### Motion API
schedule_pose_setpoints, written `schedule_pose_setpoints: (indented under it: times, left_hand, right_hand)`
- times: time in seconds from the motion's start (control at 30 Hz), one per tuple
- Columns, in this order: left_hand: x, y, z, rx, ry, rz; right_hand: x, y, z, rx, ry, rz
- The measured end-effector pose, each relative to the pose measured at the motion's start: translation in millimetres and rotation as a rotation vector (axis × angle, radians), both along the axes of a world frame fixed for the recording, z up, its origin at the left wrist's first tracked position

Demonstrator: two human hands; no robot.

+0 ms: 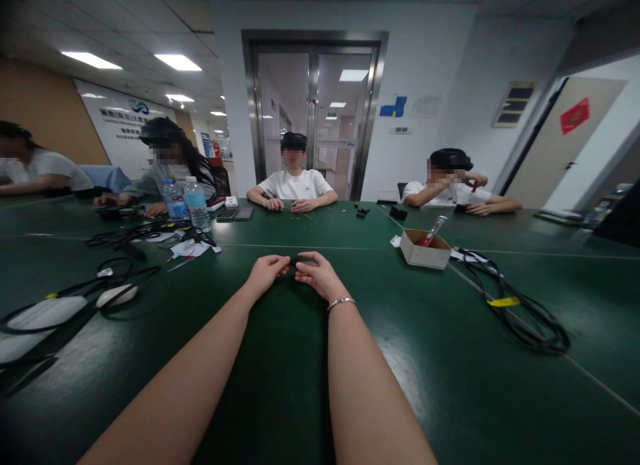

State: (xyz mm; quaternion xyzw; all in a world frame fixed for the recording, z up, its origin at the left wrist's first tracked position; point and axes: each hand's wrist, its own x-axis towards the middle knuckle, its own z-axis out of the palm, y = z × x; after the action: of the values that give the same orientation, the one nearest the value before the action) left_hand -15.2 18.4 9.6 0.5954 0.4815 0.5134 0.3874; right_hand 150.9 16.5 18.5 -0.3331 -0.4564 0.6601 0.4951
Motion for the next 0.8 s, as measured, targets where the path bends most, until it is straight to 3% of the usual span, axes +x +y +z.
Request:
schedule_pose_setpoints:
  times: [0.5, 0.8]
  left_hand:
    - [1, -2, 0.8, -0.011, 0.181, 0.059]
    - [0, 7, -9.0, -0.015, 0.259, 0.071]
  right_hand:
    - [2, 3, -3.3, 0.019, -0.018, 0.051]
    - [1, -1, 1.1, 0.008, -0.034, 0.082]
